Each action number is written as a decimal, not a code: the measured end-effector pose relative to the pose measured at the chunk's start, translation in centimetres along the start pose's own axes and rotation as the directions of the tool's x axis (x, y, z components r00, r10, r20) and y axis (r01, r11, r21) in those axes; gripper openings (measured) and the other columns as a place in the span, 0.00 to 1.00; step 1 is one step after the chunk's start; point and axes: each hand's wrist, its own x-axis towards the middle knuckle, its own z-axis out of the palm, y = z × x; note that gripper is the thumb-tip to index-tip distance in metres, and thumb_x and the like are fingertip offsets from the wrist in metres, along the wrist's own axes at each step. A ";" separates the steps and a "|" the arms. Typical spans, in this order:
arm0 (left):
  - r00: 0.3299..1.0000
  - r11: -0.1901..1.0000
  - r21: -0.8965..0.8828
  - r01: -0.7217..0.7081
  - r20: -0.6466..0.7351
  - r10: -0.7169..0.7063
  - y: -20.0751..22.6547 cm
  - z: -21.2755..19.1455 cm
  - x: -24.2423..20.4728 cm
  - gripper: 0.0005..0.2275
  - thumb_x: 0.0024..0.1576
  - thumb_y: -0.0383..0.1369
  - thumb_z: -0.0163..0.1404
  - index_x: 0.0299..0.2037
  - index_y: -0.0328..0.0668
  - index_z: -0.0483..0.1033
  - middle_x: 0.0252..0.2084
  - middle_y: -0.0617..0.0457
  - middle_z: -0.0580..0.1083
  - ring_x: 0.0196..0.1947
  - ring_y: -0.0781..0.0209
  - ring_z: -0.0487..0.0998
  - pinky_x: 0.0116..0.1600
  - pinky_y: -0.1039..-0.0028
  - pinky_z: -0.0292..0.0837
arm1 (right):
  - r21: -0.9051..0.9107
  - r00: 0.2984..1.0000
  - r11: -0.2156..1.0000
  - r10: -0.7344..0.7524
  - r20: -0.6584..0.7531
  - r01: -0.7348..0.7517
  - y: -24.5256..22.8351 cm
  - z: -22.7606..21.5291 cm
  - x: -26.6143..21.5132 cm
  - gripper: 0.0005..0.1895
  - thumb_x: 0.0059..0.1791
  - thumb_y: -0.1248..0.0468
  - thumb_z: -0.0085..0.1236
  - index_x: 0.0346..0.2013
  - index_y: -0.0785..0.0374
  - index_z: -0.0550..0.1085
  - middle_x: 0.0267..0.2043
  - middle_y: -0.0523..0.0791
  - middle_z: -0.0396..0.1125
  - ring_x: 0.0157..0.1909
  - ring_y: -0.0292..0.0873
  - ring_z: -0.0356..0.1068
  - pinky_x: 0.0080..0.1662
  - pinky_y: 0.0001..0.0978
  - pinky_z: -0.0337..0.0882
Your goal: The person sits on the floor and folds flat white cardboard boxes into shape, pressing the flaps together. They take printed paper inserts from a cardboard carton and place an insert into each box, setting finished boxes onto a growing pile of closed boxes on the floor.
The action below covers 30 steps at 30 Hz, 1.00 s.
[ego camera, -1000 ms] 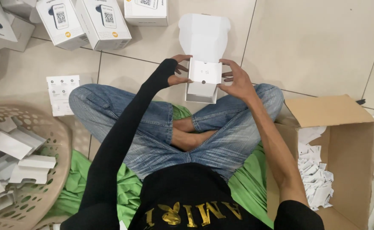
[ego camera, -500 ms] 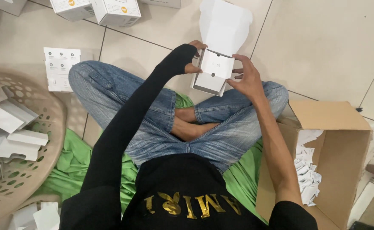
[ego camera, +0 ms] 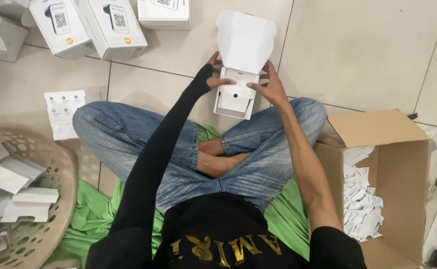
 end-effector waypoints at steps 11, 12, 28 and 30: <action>0.989 0.987 -0.117 -0.111 -0.114 0.097 11.5 -1.4 -3.5 0.33 0.59 0.44 0.51 0.73 0.34 0.59 0.65 0.34 0.71 0.66 0.47 0.74 0.68 0.64 0.71 | -0.103 0.961 0.981 -0.182 -0.207 0.164 -9.5 0.3 -3.6 0.39 0.51 0.62 0.58 0.74 0.60 0.53 0.67 0.55 0.64 0.66 0.52 0.68 0.60 0.44 0.73; 0.976 0.976 -0.121 -0.180 -0.144 0.162 9.6 -0.4 -3.9 0.34 0.62 0.42 0.49 0.76 0.34 0.53 0.73 0.35 0.64 0.74 0.47 0.65 0.73 0.63 0.64 | -0.180 0.948 0.956 -0.264 -0.176 0.232 -8.8 0.7 -3.9 0.37 0.51 0.65 0.54 0.74 0.60 0.53 0.68 0.55 0.63 0.68 0.53 0.67 0.62 0.44 0.71; 0.793 0.836 0.025 -0.548 -0.302 0.529 6.8 3.0 -4.5 0.35 0.64 0.43 0.51 0.76 0.35 0.49 0.80 0.37 0.51 0.80 0.45 0.52 0.79 0.61 0.51 | -0.214 0.945 0.952 -0.261 -0.200 0.217 -9.5 3.0 -5.8 0.30 0.56 0.68 0.51 0.73 0.55 0.57 0.65 0.51 0.66 0.69 0.51 0.67 0.66 0.41 0.66; 0.810 0.850 0.056 -0.524 -0.278 0.517 6.1 3.0 -4.5 0.36 0.64 0.43 0.52 0.77 0.36 0.48 0.80 0.39 0.51 0.80 0.45 0.53 0.80 0.61 0.52 | -0.217 0.954 0.959 -0.224 -0.202 0.179 -9.6 3.2 -6.0 0.32 0.55 0.66 0.51 0.74 0.54 0.55 0.69 0.49 0.63 0.70 0.51 0.65 0.66 0.41 0.66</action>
